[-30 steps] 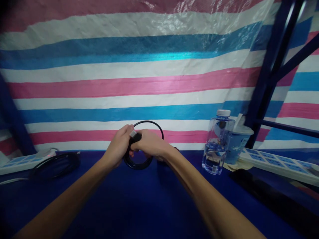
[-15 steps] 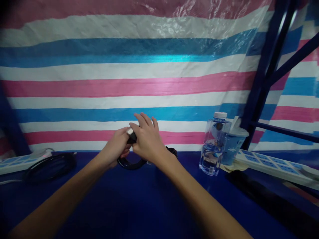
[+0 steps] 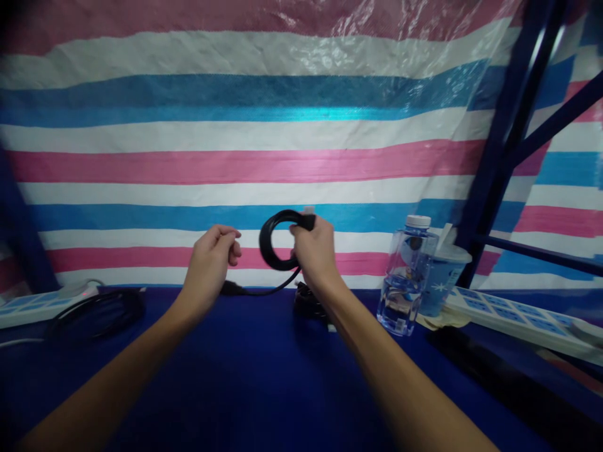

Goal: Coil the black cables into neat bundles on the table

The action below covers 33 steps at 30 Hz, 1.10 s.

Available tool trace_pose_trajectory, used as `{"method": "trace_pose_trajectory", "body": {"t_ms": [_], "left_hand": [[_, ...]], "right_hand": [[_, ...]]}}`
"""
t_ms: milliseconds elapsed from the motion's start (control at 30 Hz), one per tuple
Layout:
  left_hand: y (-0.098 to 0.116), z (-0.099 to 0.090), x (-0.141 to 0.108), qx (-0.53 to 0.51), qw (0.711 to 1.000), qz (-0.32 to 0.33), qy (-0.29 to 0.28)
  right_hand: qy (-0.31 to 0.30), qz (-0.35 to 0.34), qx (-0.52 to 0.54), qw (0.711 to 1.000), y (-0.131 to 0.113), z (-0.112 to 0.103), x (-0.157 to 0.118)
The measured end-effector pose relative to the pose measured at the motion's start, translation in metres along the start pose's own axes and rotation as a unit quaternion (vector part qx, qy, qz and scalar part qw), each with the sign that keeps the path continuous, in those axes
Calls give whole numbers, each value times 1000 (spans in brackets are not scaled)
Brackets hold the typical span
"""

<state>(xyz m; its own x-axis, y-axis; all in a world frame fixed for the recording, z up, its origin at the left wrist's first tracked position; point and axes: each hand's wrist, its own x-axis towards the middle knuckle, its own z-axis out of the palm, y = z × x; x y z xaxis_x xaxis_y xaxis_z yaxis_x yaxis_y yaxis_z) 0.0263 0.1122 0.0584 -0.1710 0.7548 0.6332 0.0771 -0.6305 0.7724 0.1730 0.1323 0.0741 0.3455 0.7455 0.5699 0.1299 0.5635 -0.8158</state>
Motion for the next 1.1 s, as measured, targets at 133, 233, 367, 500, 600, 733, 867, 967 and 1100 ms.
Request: {"method": "trace_pose_trajectory", "body": {"t_ms": [133,233,367,500,600,733,867,967,1100], "left_hand": [[9,21,-38,60,986,104,-119],[6,45,-56,19,973,-97,-209],[8,53,-42,-231,944,-180,-154],[10,35,-20,-186,963,-170,-91],[1,17,-10,-133,971,-175,-93],[-10,1,1,-236,938,-180,-181],[-5,-1,7,-354,899,-230,-118],[4,4,6,-412,873,-252,-64],[13,10,2,-388,889,-229,-81]], "right_hand": [[120,26,135,983,-2,-23,23],[117,37,137,983,-2,-33,30],[60,48,110,991,10,-17,7],[-13,4,42,999,22,14,-30],[-59,-63,-94,992,21,21,-41],[-131,-73,-173,974,6,17,-36],[-218,28,76,972,-8,21,-37],[-173,127,265,940,-11,30,-46],[-115,111,286,945,-11,33,-50]]}}
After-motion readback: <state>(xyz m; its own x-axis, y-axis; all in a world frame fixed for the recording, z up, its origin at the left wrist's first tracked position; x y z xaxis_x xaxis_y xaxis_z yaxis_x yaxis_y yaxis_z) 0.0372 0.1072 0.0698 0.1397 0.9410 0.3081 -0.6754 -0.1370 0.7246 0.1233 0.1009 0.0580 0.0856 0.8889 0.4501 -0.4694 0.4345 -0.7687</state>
